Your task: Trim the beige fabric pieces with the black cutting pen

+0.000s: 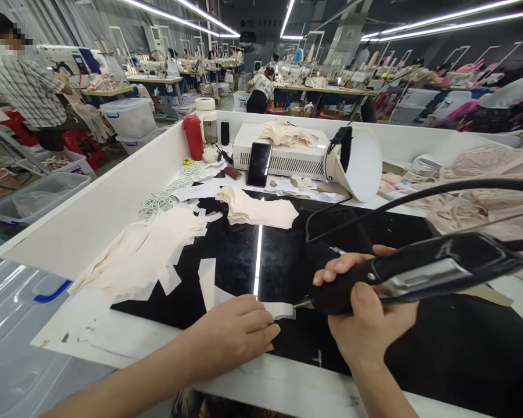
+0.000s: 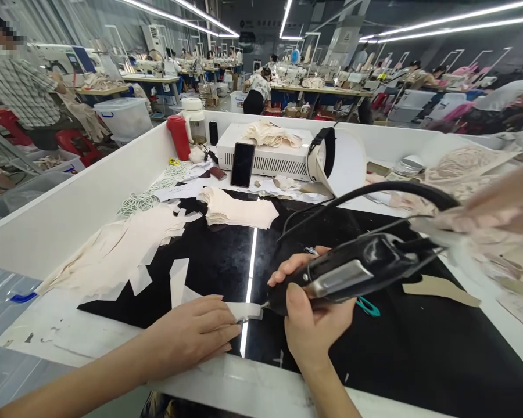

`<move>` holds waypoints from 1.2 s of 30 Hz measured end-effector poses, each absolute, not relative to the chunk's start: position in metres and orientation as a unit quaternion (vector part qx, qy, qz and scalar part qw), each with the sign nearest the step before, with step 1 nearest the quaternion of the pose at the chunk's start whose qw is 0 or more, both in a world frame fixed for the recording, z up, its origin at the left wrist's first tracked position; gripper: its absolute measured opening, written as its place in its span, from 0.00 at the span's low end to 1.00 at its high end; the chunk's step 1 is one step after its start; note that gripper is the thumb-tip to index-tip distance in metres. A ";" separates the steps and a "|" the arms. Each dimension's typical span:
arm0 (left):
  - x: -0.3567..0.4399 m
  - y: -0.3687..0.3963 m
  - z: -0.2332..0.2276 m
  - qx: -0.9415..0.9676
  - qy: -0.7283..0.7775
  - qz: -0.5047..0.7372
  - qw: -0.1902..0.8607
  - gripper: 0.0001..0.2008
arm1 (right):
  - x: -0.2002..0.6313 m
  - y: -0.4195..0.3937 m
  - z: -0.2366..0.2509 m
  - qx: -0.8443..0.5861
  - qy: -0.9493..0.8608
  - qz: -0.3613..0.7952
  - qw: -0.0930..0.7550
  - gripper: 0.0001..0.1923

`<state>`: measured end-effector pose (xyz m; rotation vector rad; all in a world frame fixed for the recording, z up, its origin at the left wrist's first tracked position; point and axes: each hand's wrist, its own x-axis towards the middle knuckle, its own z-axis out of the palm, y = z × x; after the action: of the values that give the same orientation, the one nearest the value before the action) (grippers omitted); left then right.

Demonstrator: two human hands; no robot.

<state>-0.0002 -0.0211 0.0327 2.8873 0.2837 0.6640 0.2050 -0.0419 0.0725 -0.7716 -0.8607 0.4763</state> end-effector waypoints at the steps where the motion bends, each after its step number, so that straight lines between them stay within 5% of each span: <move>1: 0.006 -0.019 0.030 0.968 0.096 0.220 0.075 0.09 | 0.205 -0.042 0.070 -0.360 -0.409 0.227 0.807 0.21; 15: 0.028 -0.005 0.012 0.978 0.138 0.143 0.056 0.19 | 0.207 -0.041 0.054 -0.332 -0.437 0.251 0.797 0.23; 36: 0.025 -0.003 0.013 0.977 0.139 0.158 0.047 0.18 | 0.202 -0.040 0.056 -0.358 -0.424 0.243 0.796 0.22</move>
<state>0.0246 -0.0031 0.0129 2.9799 0.4231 0.4815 0.2021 -0.0396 0.0559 -0.7690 -0.9098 0.5222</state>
